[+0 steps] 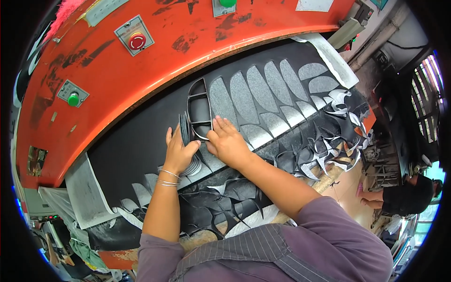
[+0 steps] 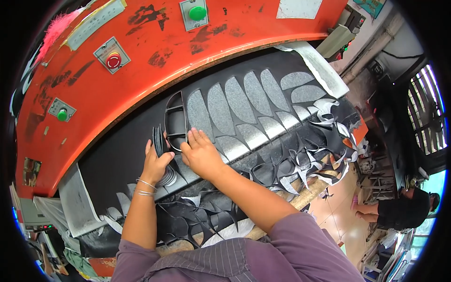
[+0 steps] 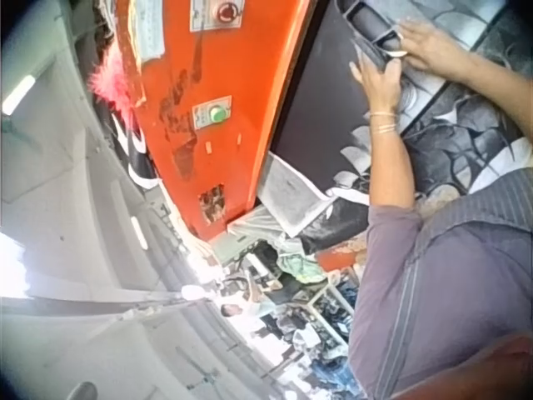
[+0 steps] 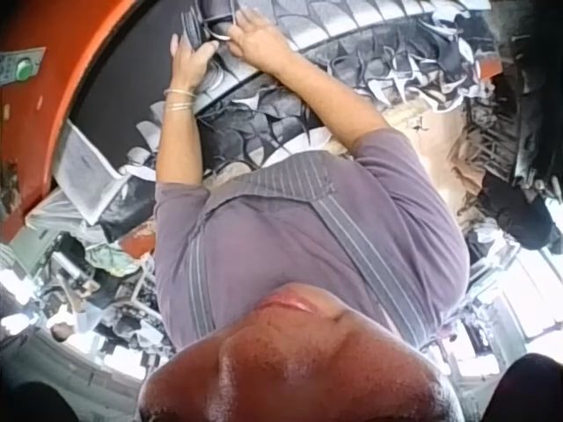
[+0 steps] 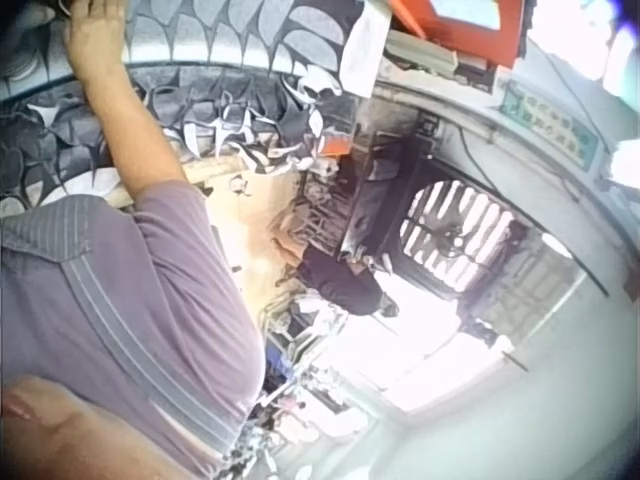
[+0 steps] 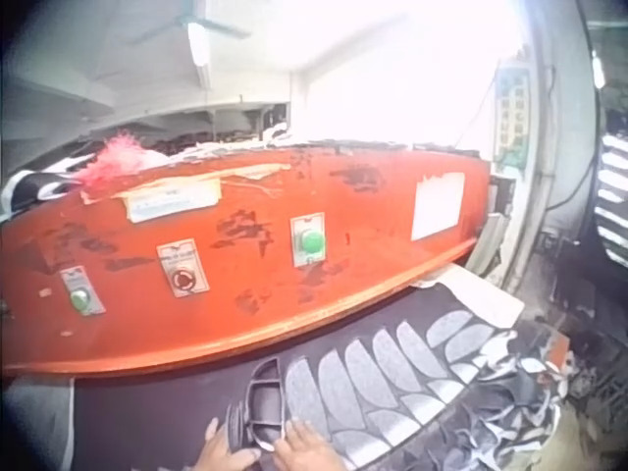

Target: Using a hydraulic die-cutting machine to cut out footwear components from layered material sheets.

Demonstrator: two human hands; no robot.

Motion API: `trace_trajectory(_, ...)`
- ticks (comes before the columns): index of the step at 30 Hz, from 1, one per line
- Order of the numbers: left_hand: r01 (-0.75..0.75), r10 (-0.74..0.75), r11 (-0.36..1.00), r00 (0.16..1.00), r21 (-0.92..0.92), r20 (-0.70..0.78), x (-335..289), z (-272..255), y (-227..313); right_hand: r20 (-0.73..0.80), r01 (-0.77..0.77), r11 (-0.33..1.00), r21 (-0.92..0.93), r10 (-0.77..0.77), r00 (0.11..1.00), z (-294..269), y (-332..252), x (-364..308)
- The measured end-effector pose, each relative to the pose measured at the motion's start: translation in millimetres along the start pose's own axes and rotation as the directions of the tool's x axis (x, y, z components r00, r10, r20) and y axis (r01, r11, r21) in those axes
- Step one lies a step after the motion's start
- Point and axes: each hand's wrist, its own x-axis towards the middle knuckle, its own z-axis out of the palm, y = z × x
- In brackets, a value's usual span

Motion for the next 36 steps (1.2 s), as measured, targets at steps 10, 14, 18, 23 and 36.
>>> trace_trajectory(10,-0.037,0.061,0.987,0.987,0.156,-0.152,-15.1,10.6,-22.6,0.038,-0.012,1.000,0.004,0.012,0.999,-14.6,-13.0,-1.2)
trace_trajectory(14,-0.145,-0.165,0.889,0.784,-0.434,-0.599,-49.9,-28.5,2.2,-0.401,-0.056,0.938,0.341,0.199,0.894,-83.4,9.9,35.5)
trace_trajectory(18,-0.417,0.134,0.906,0.127,0.070,-0.983,-76.1,-95.9,26.7,-0.861,0.079,0.991,0.111,0.056,0.506,-152.5,37.3,106.0)
trace_trajectory(23,0.084,0.334,0.921,0.329,0.380,-0.883,-117.7,-130.6,65.3,-0.794,-0.150,0.989,0.018,0.105,0.598,-158.4,51.4,121.9)
trace_trajectory(36,0.081,-0.008,0.925,0.981,0.372,-0.196,-287.0,88.9,76.5,0.518,0.225,0.967,0.120,-0.254,0.817,-109.0,-119.3,-183.2)
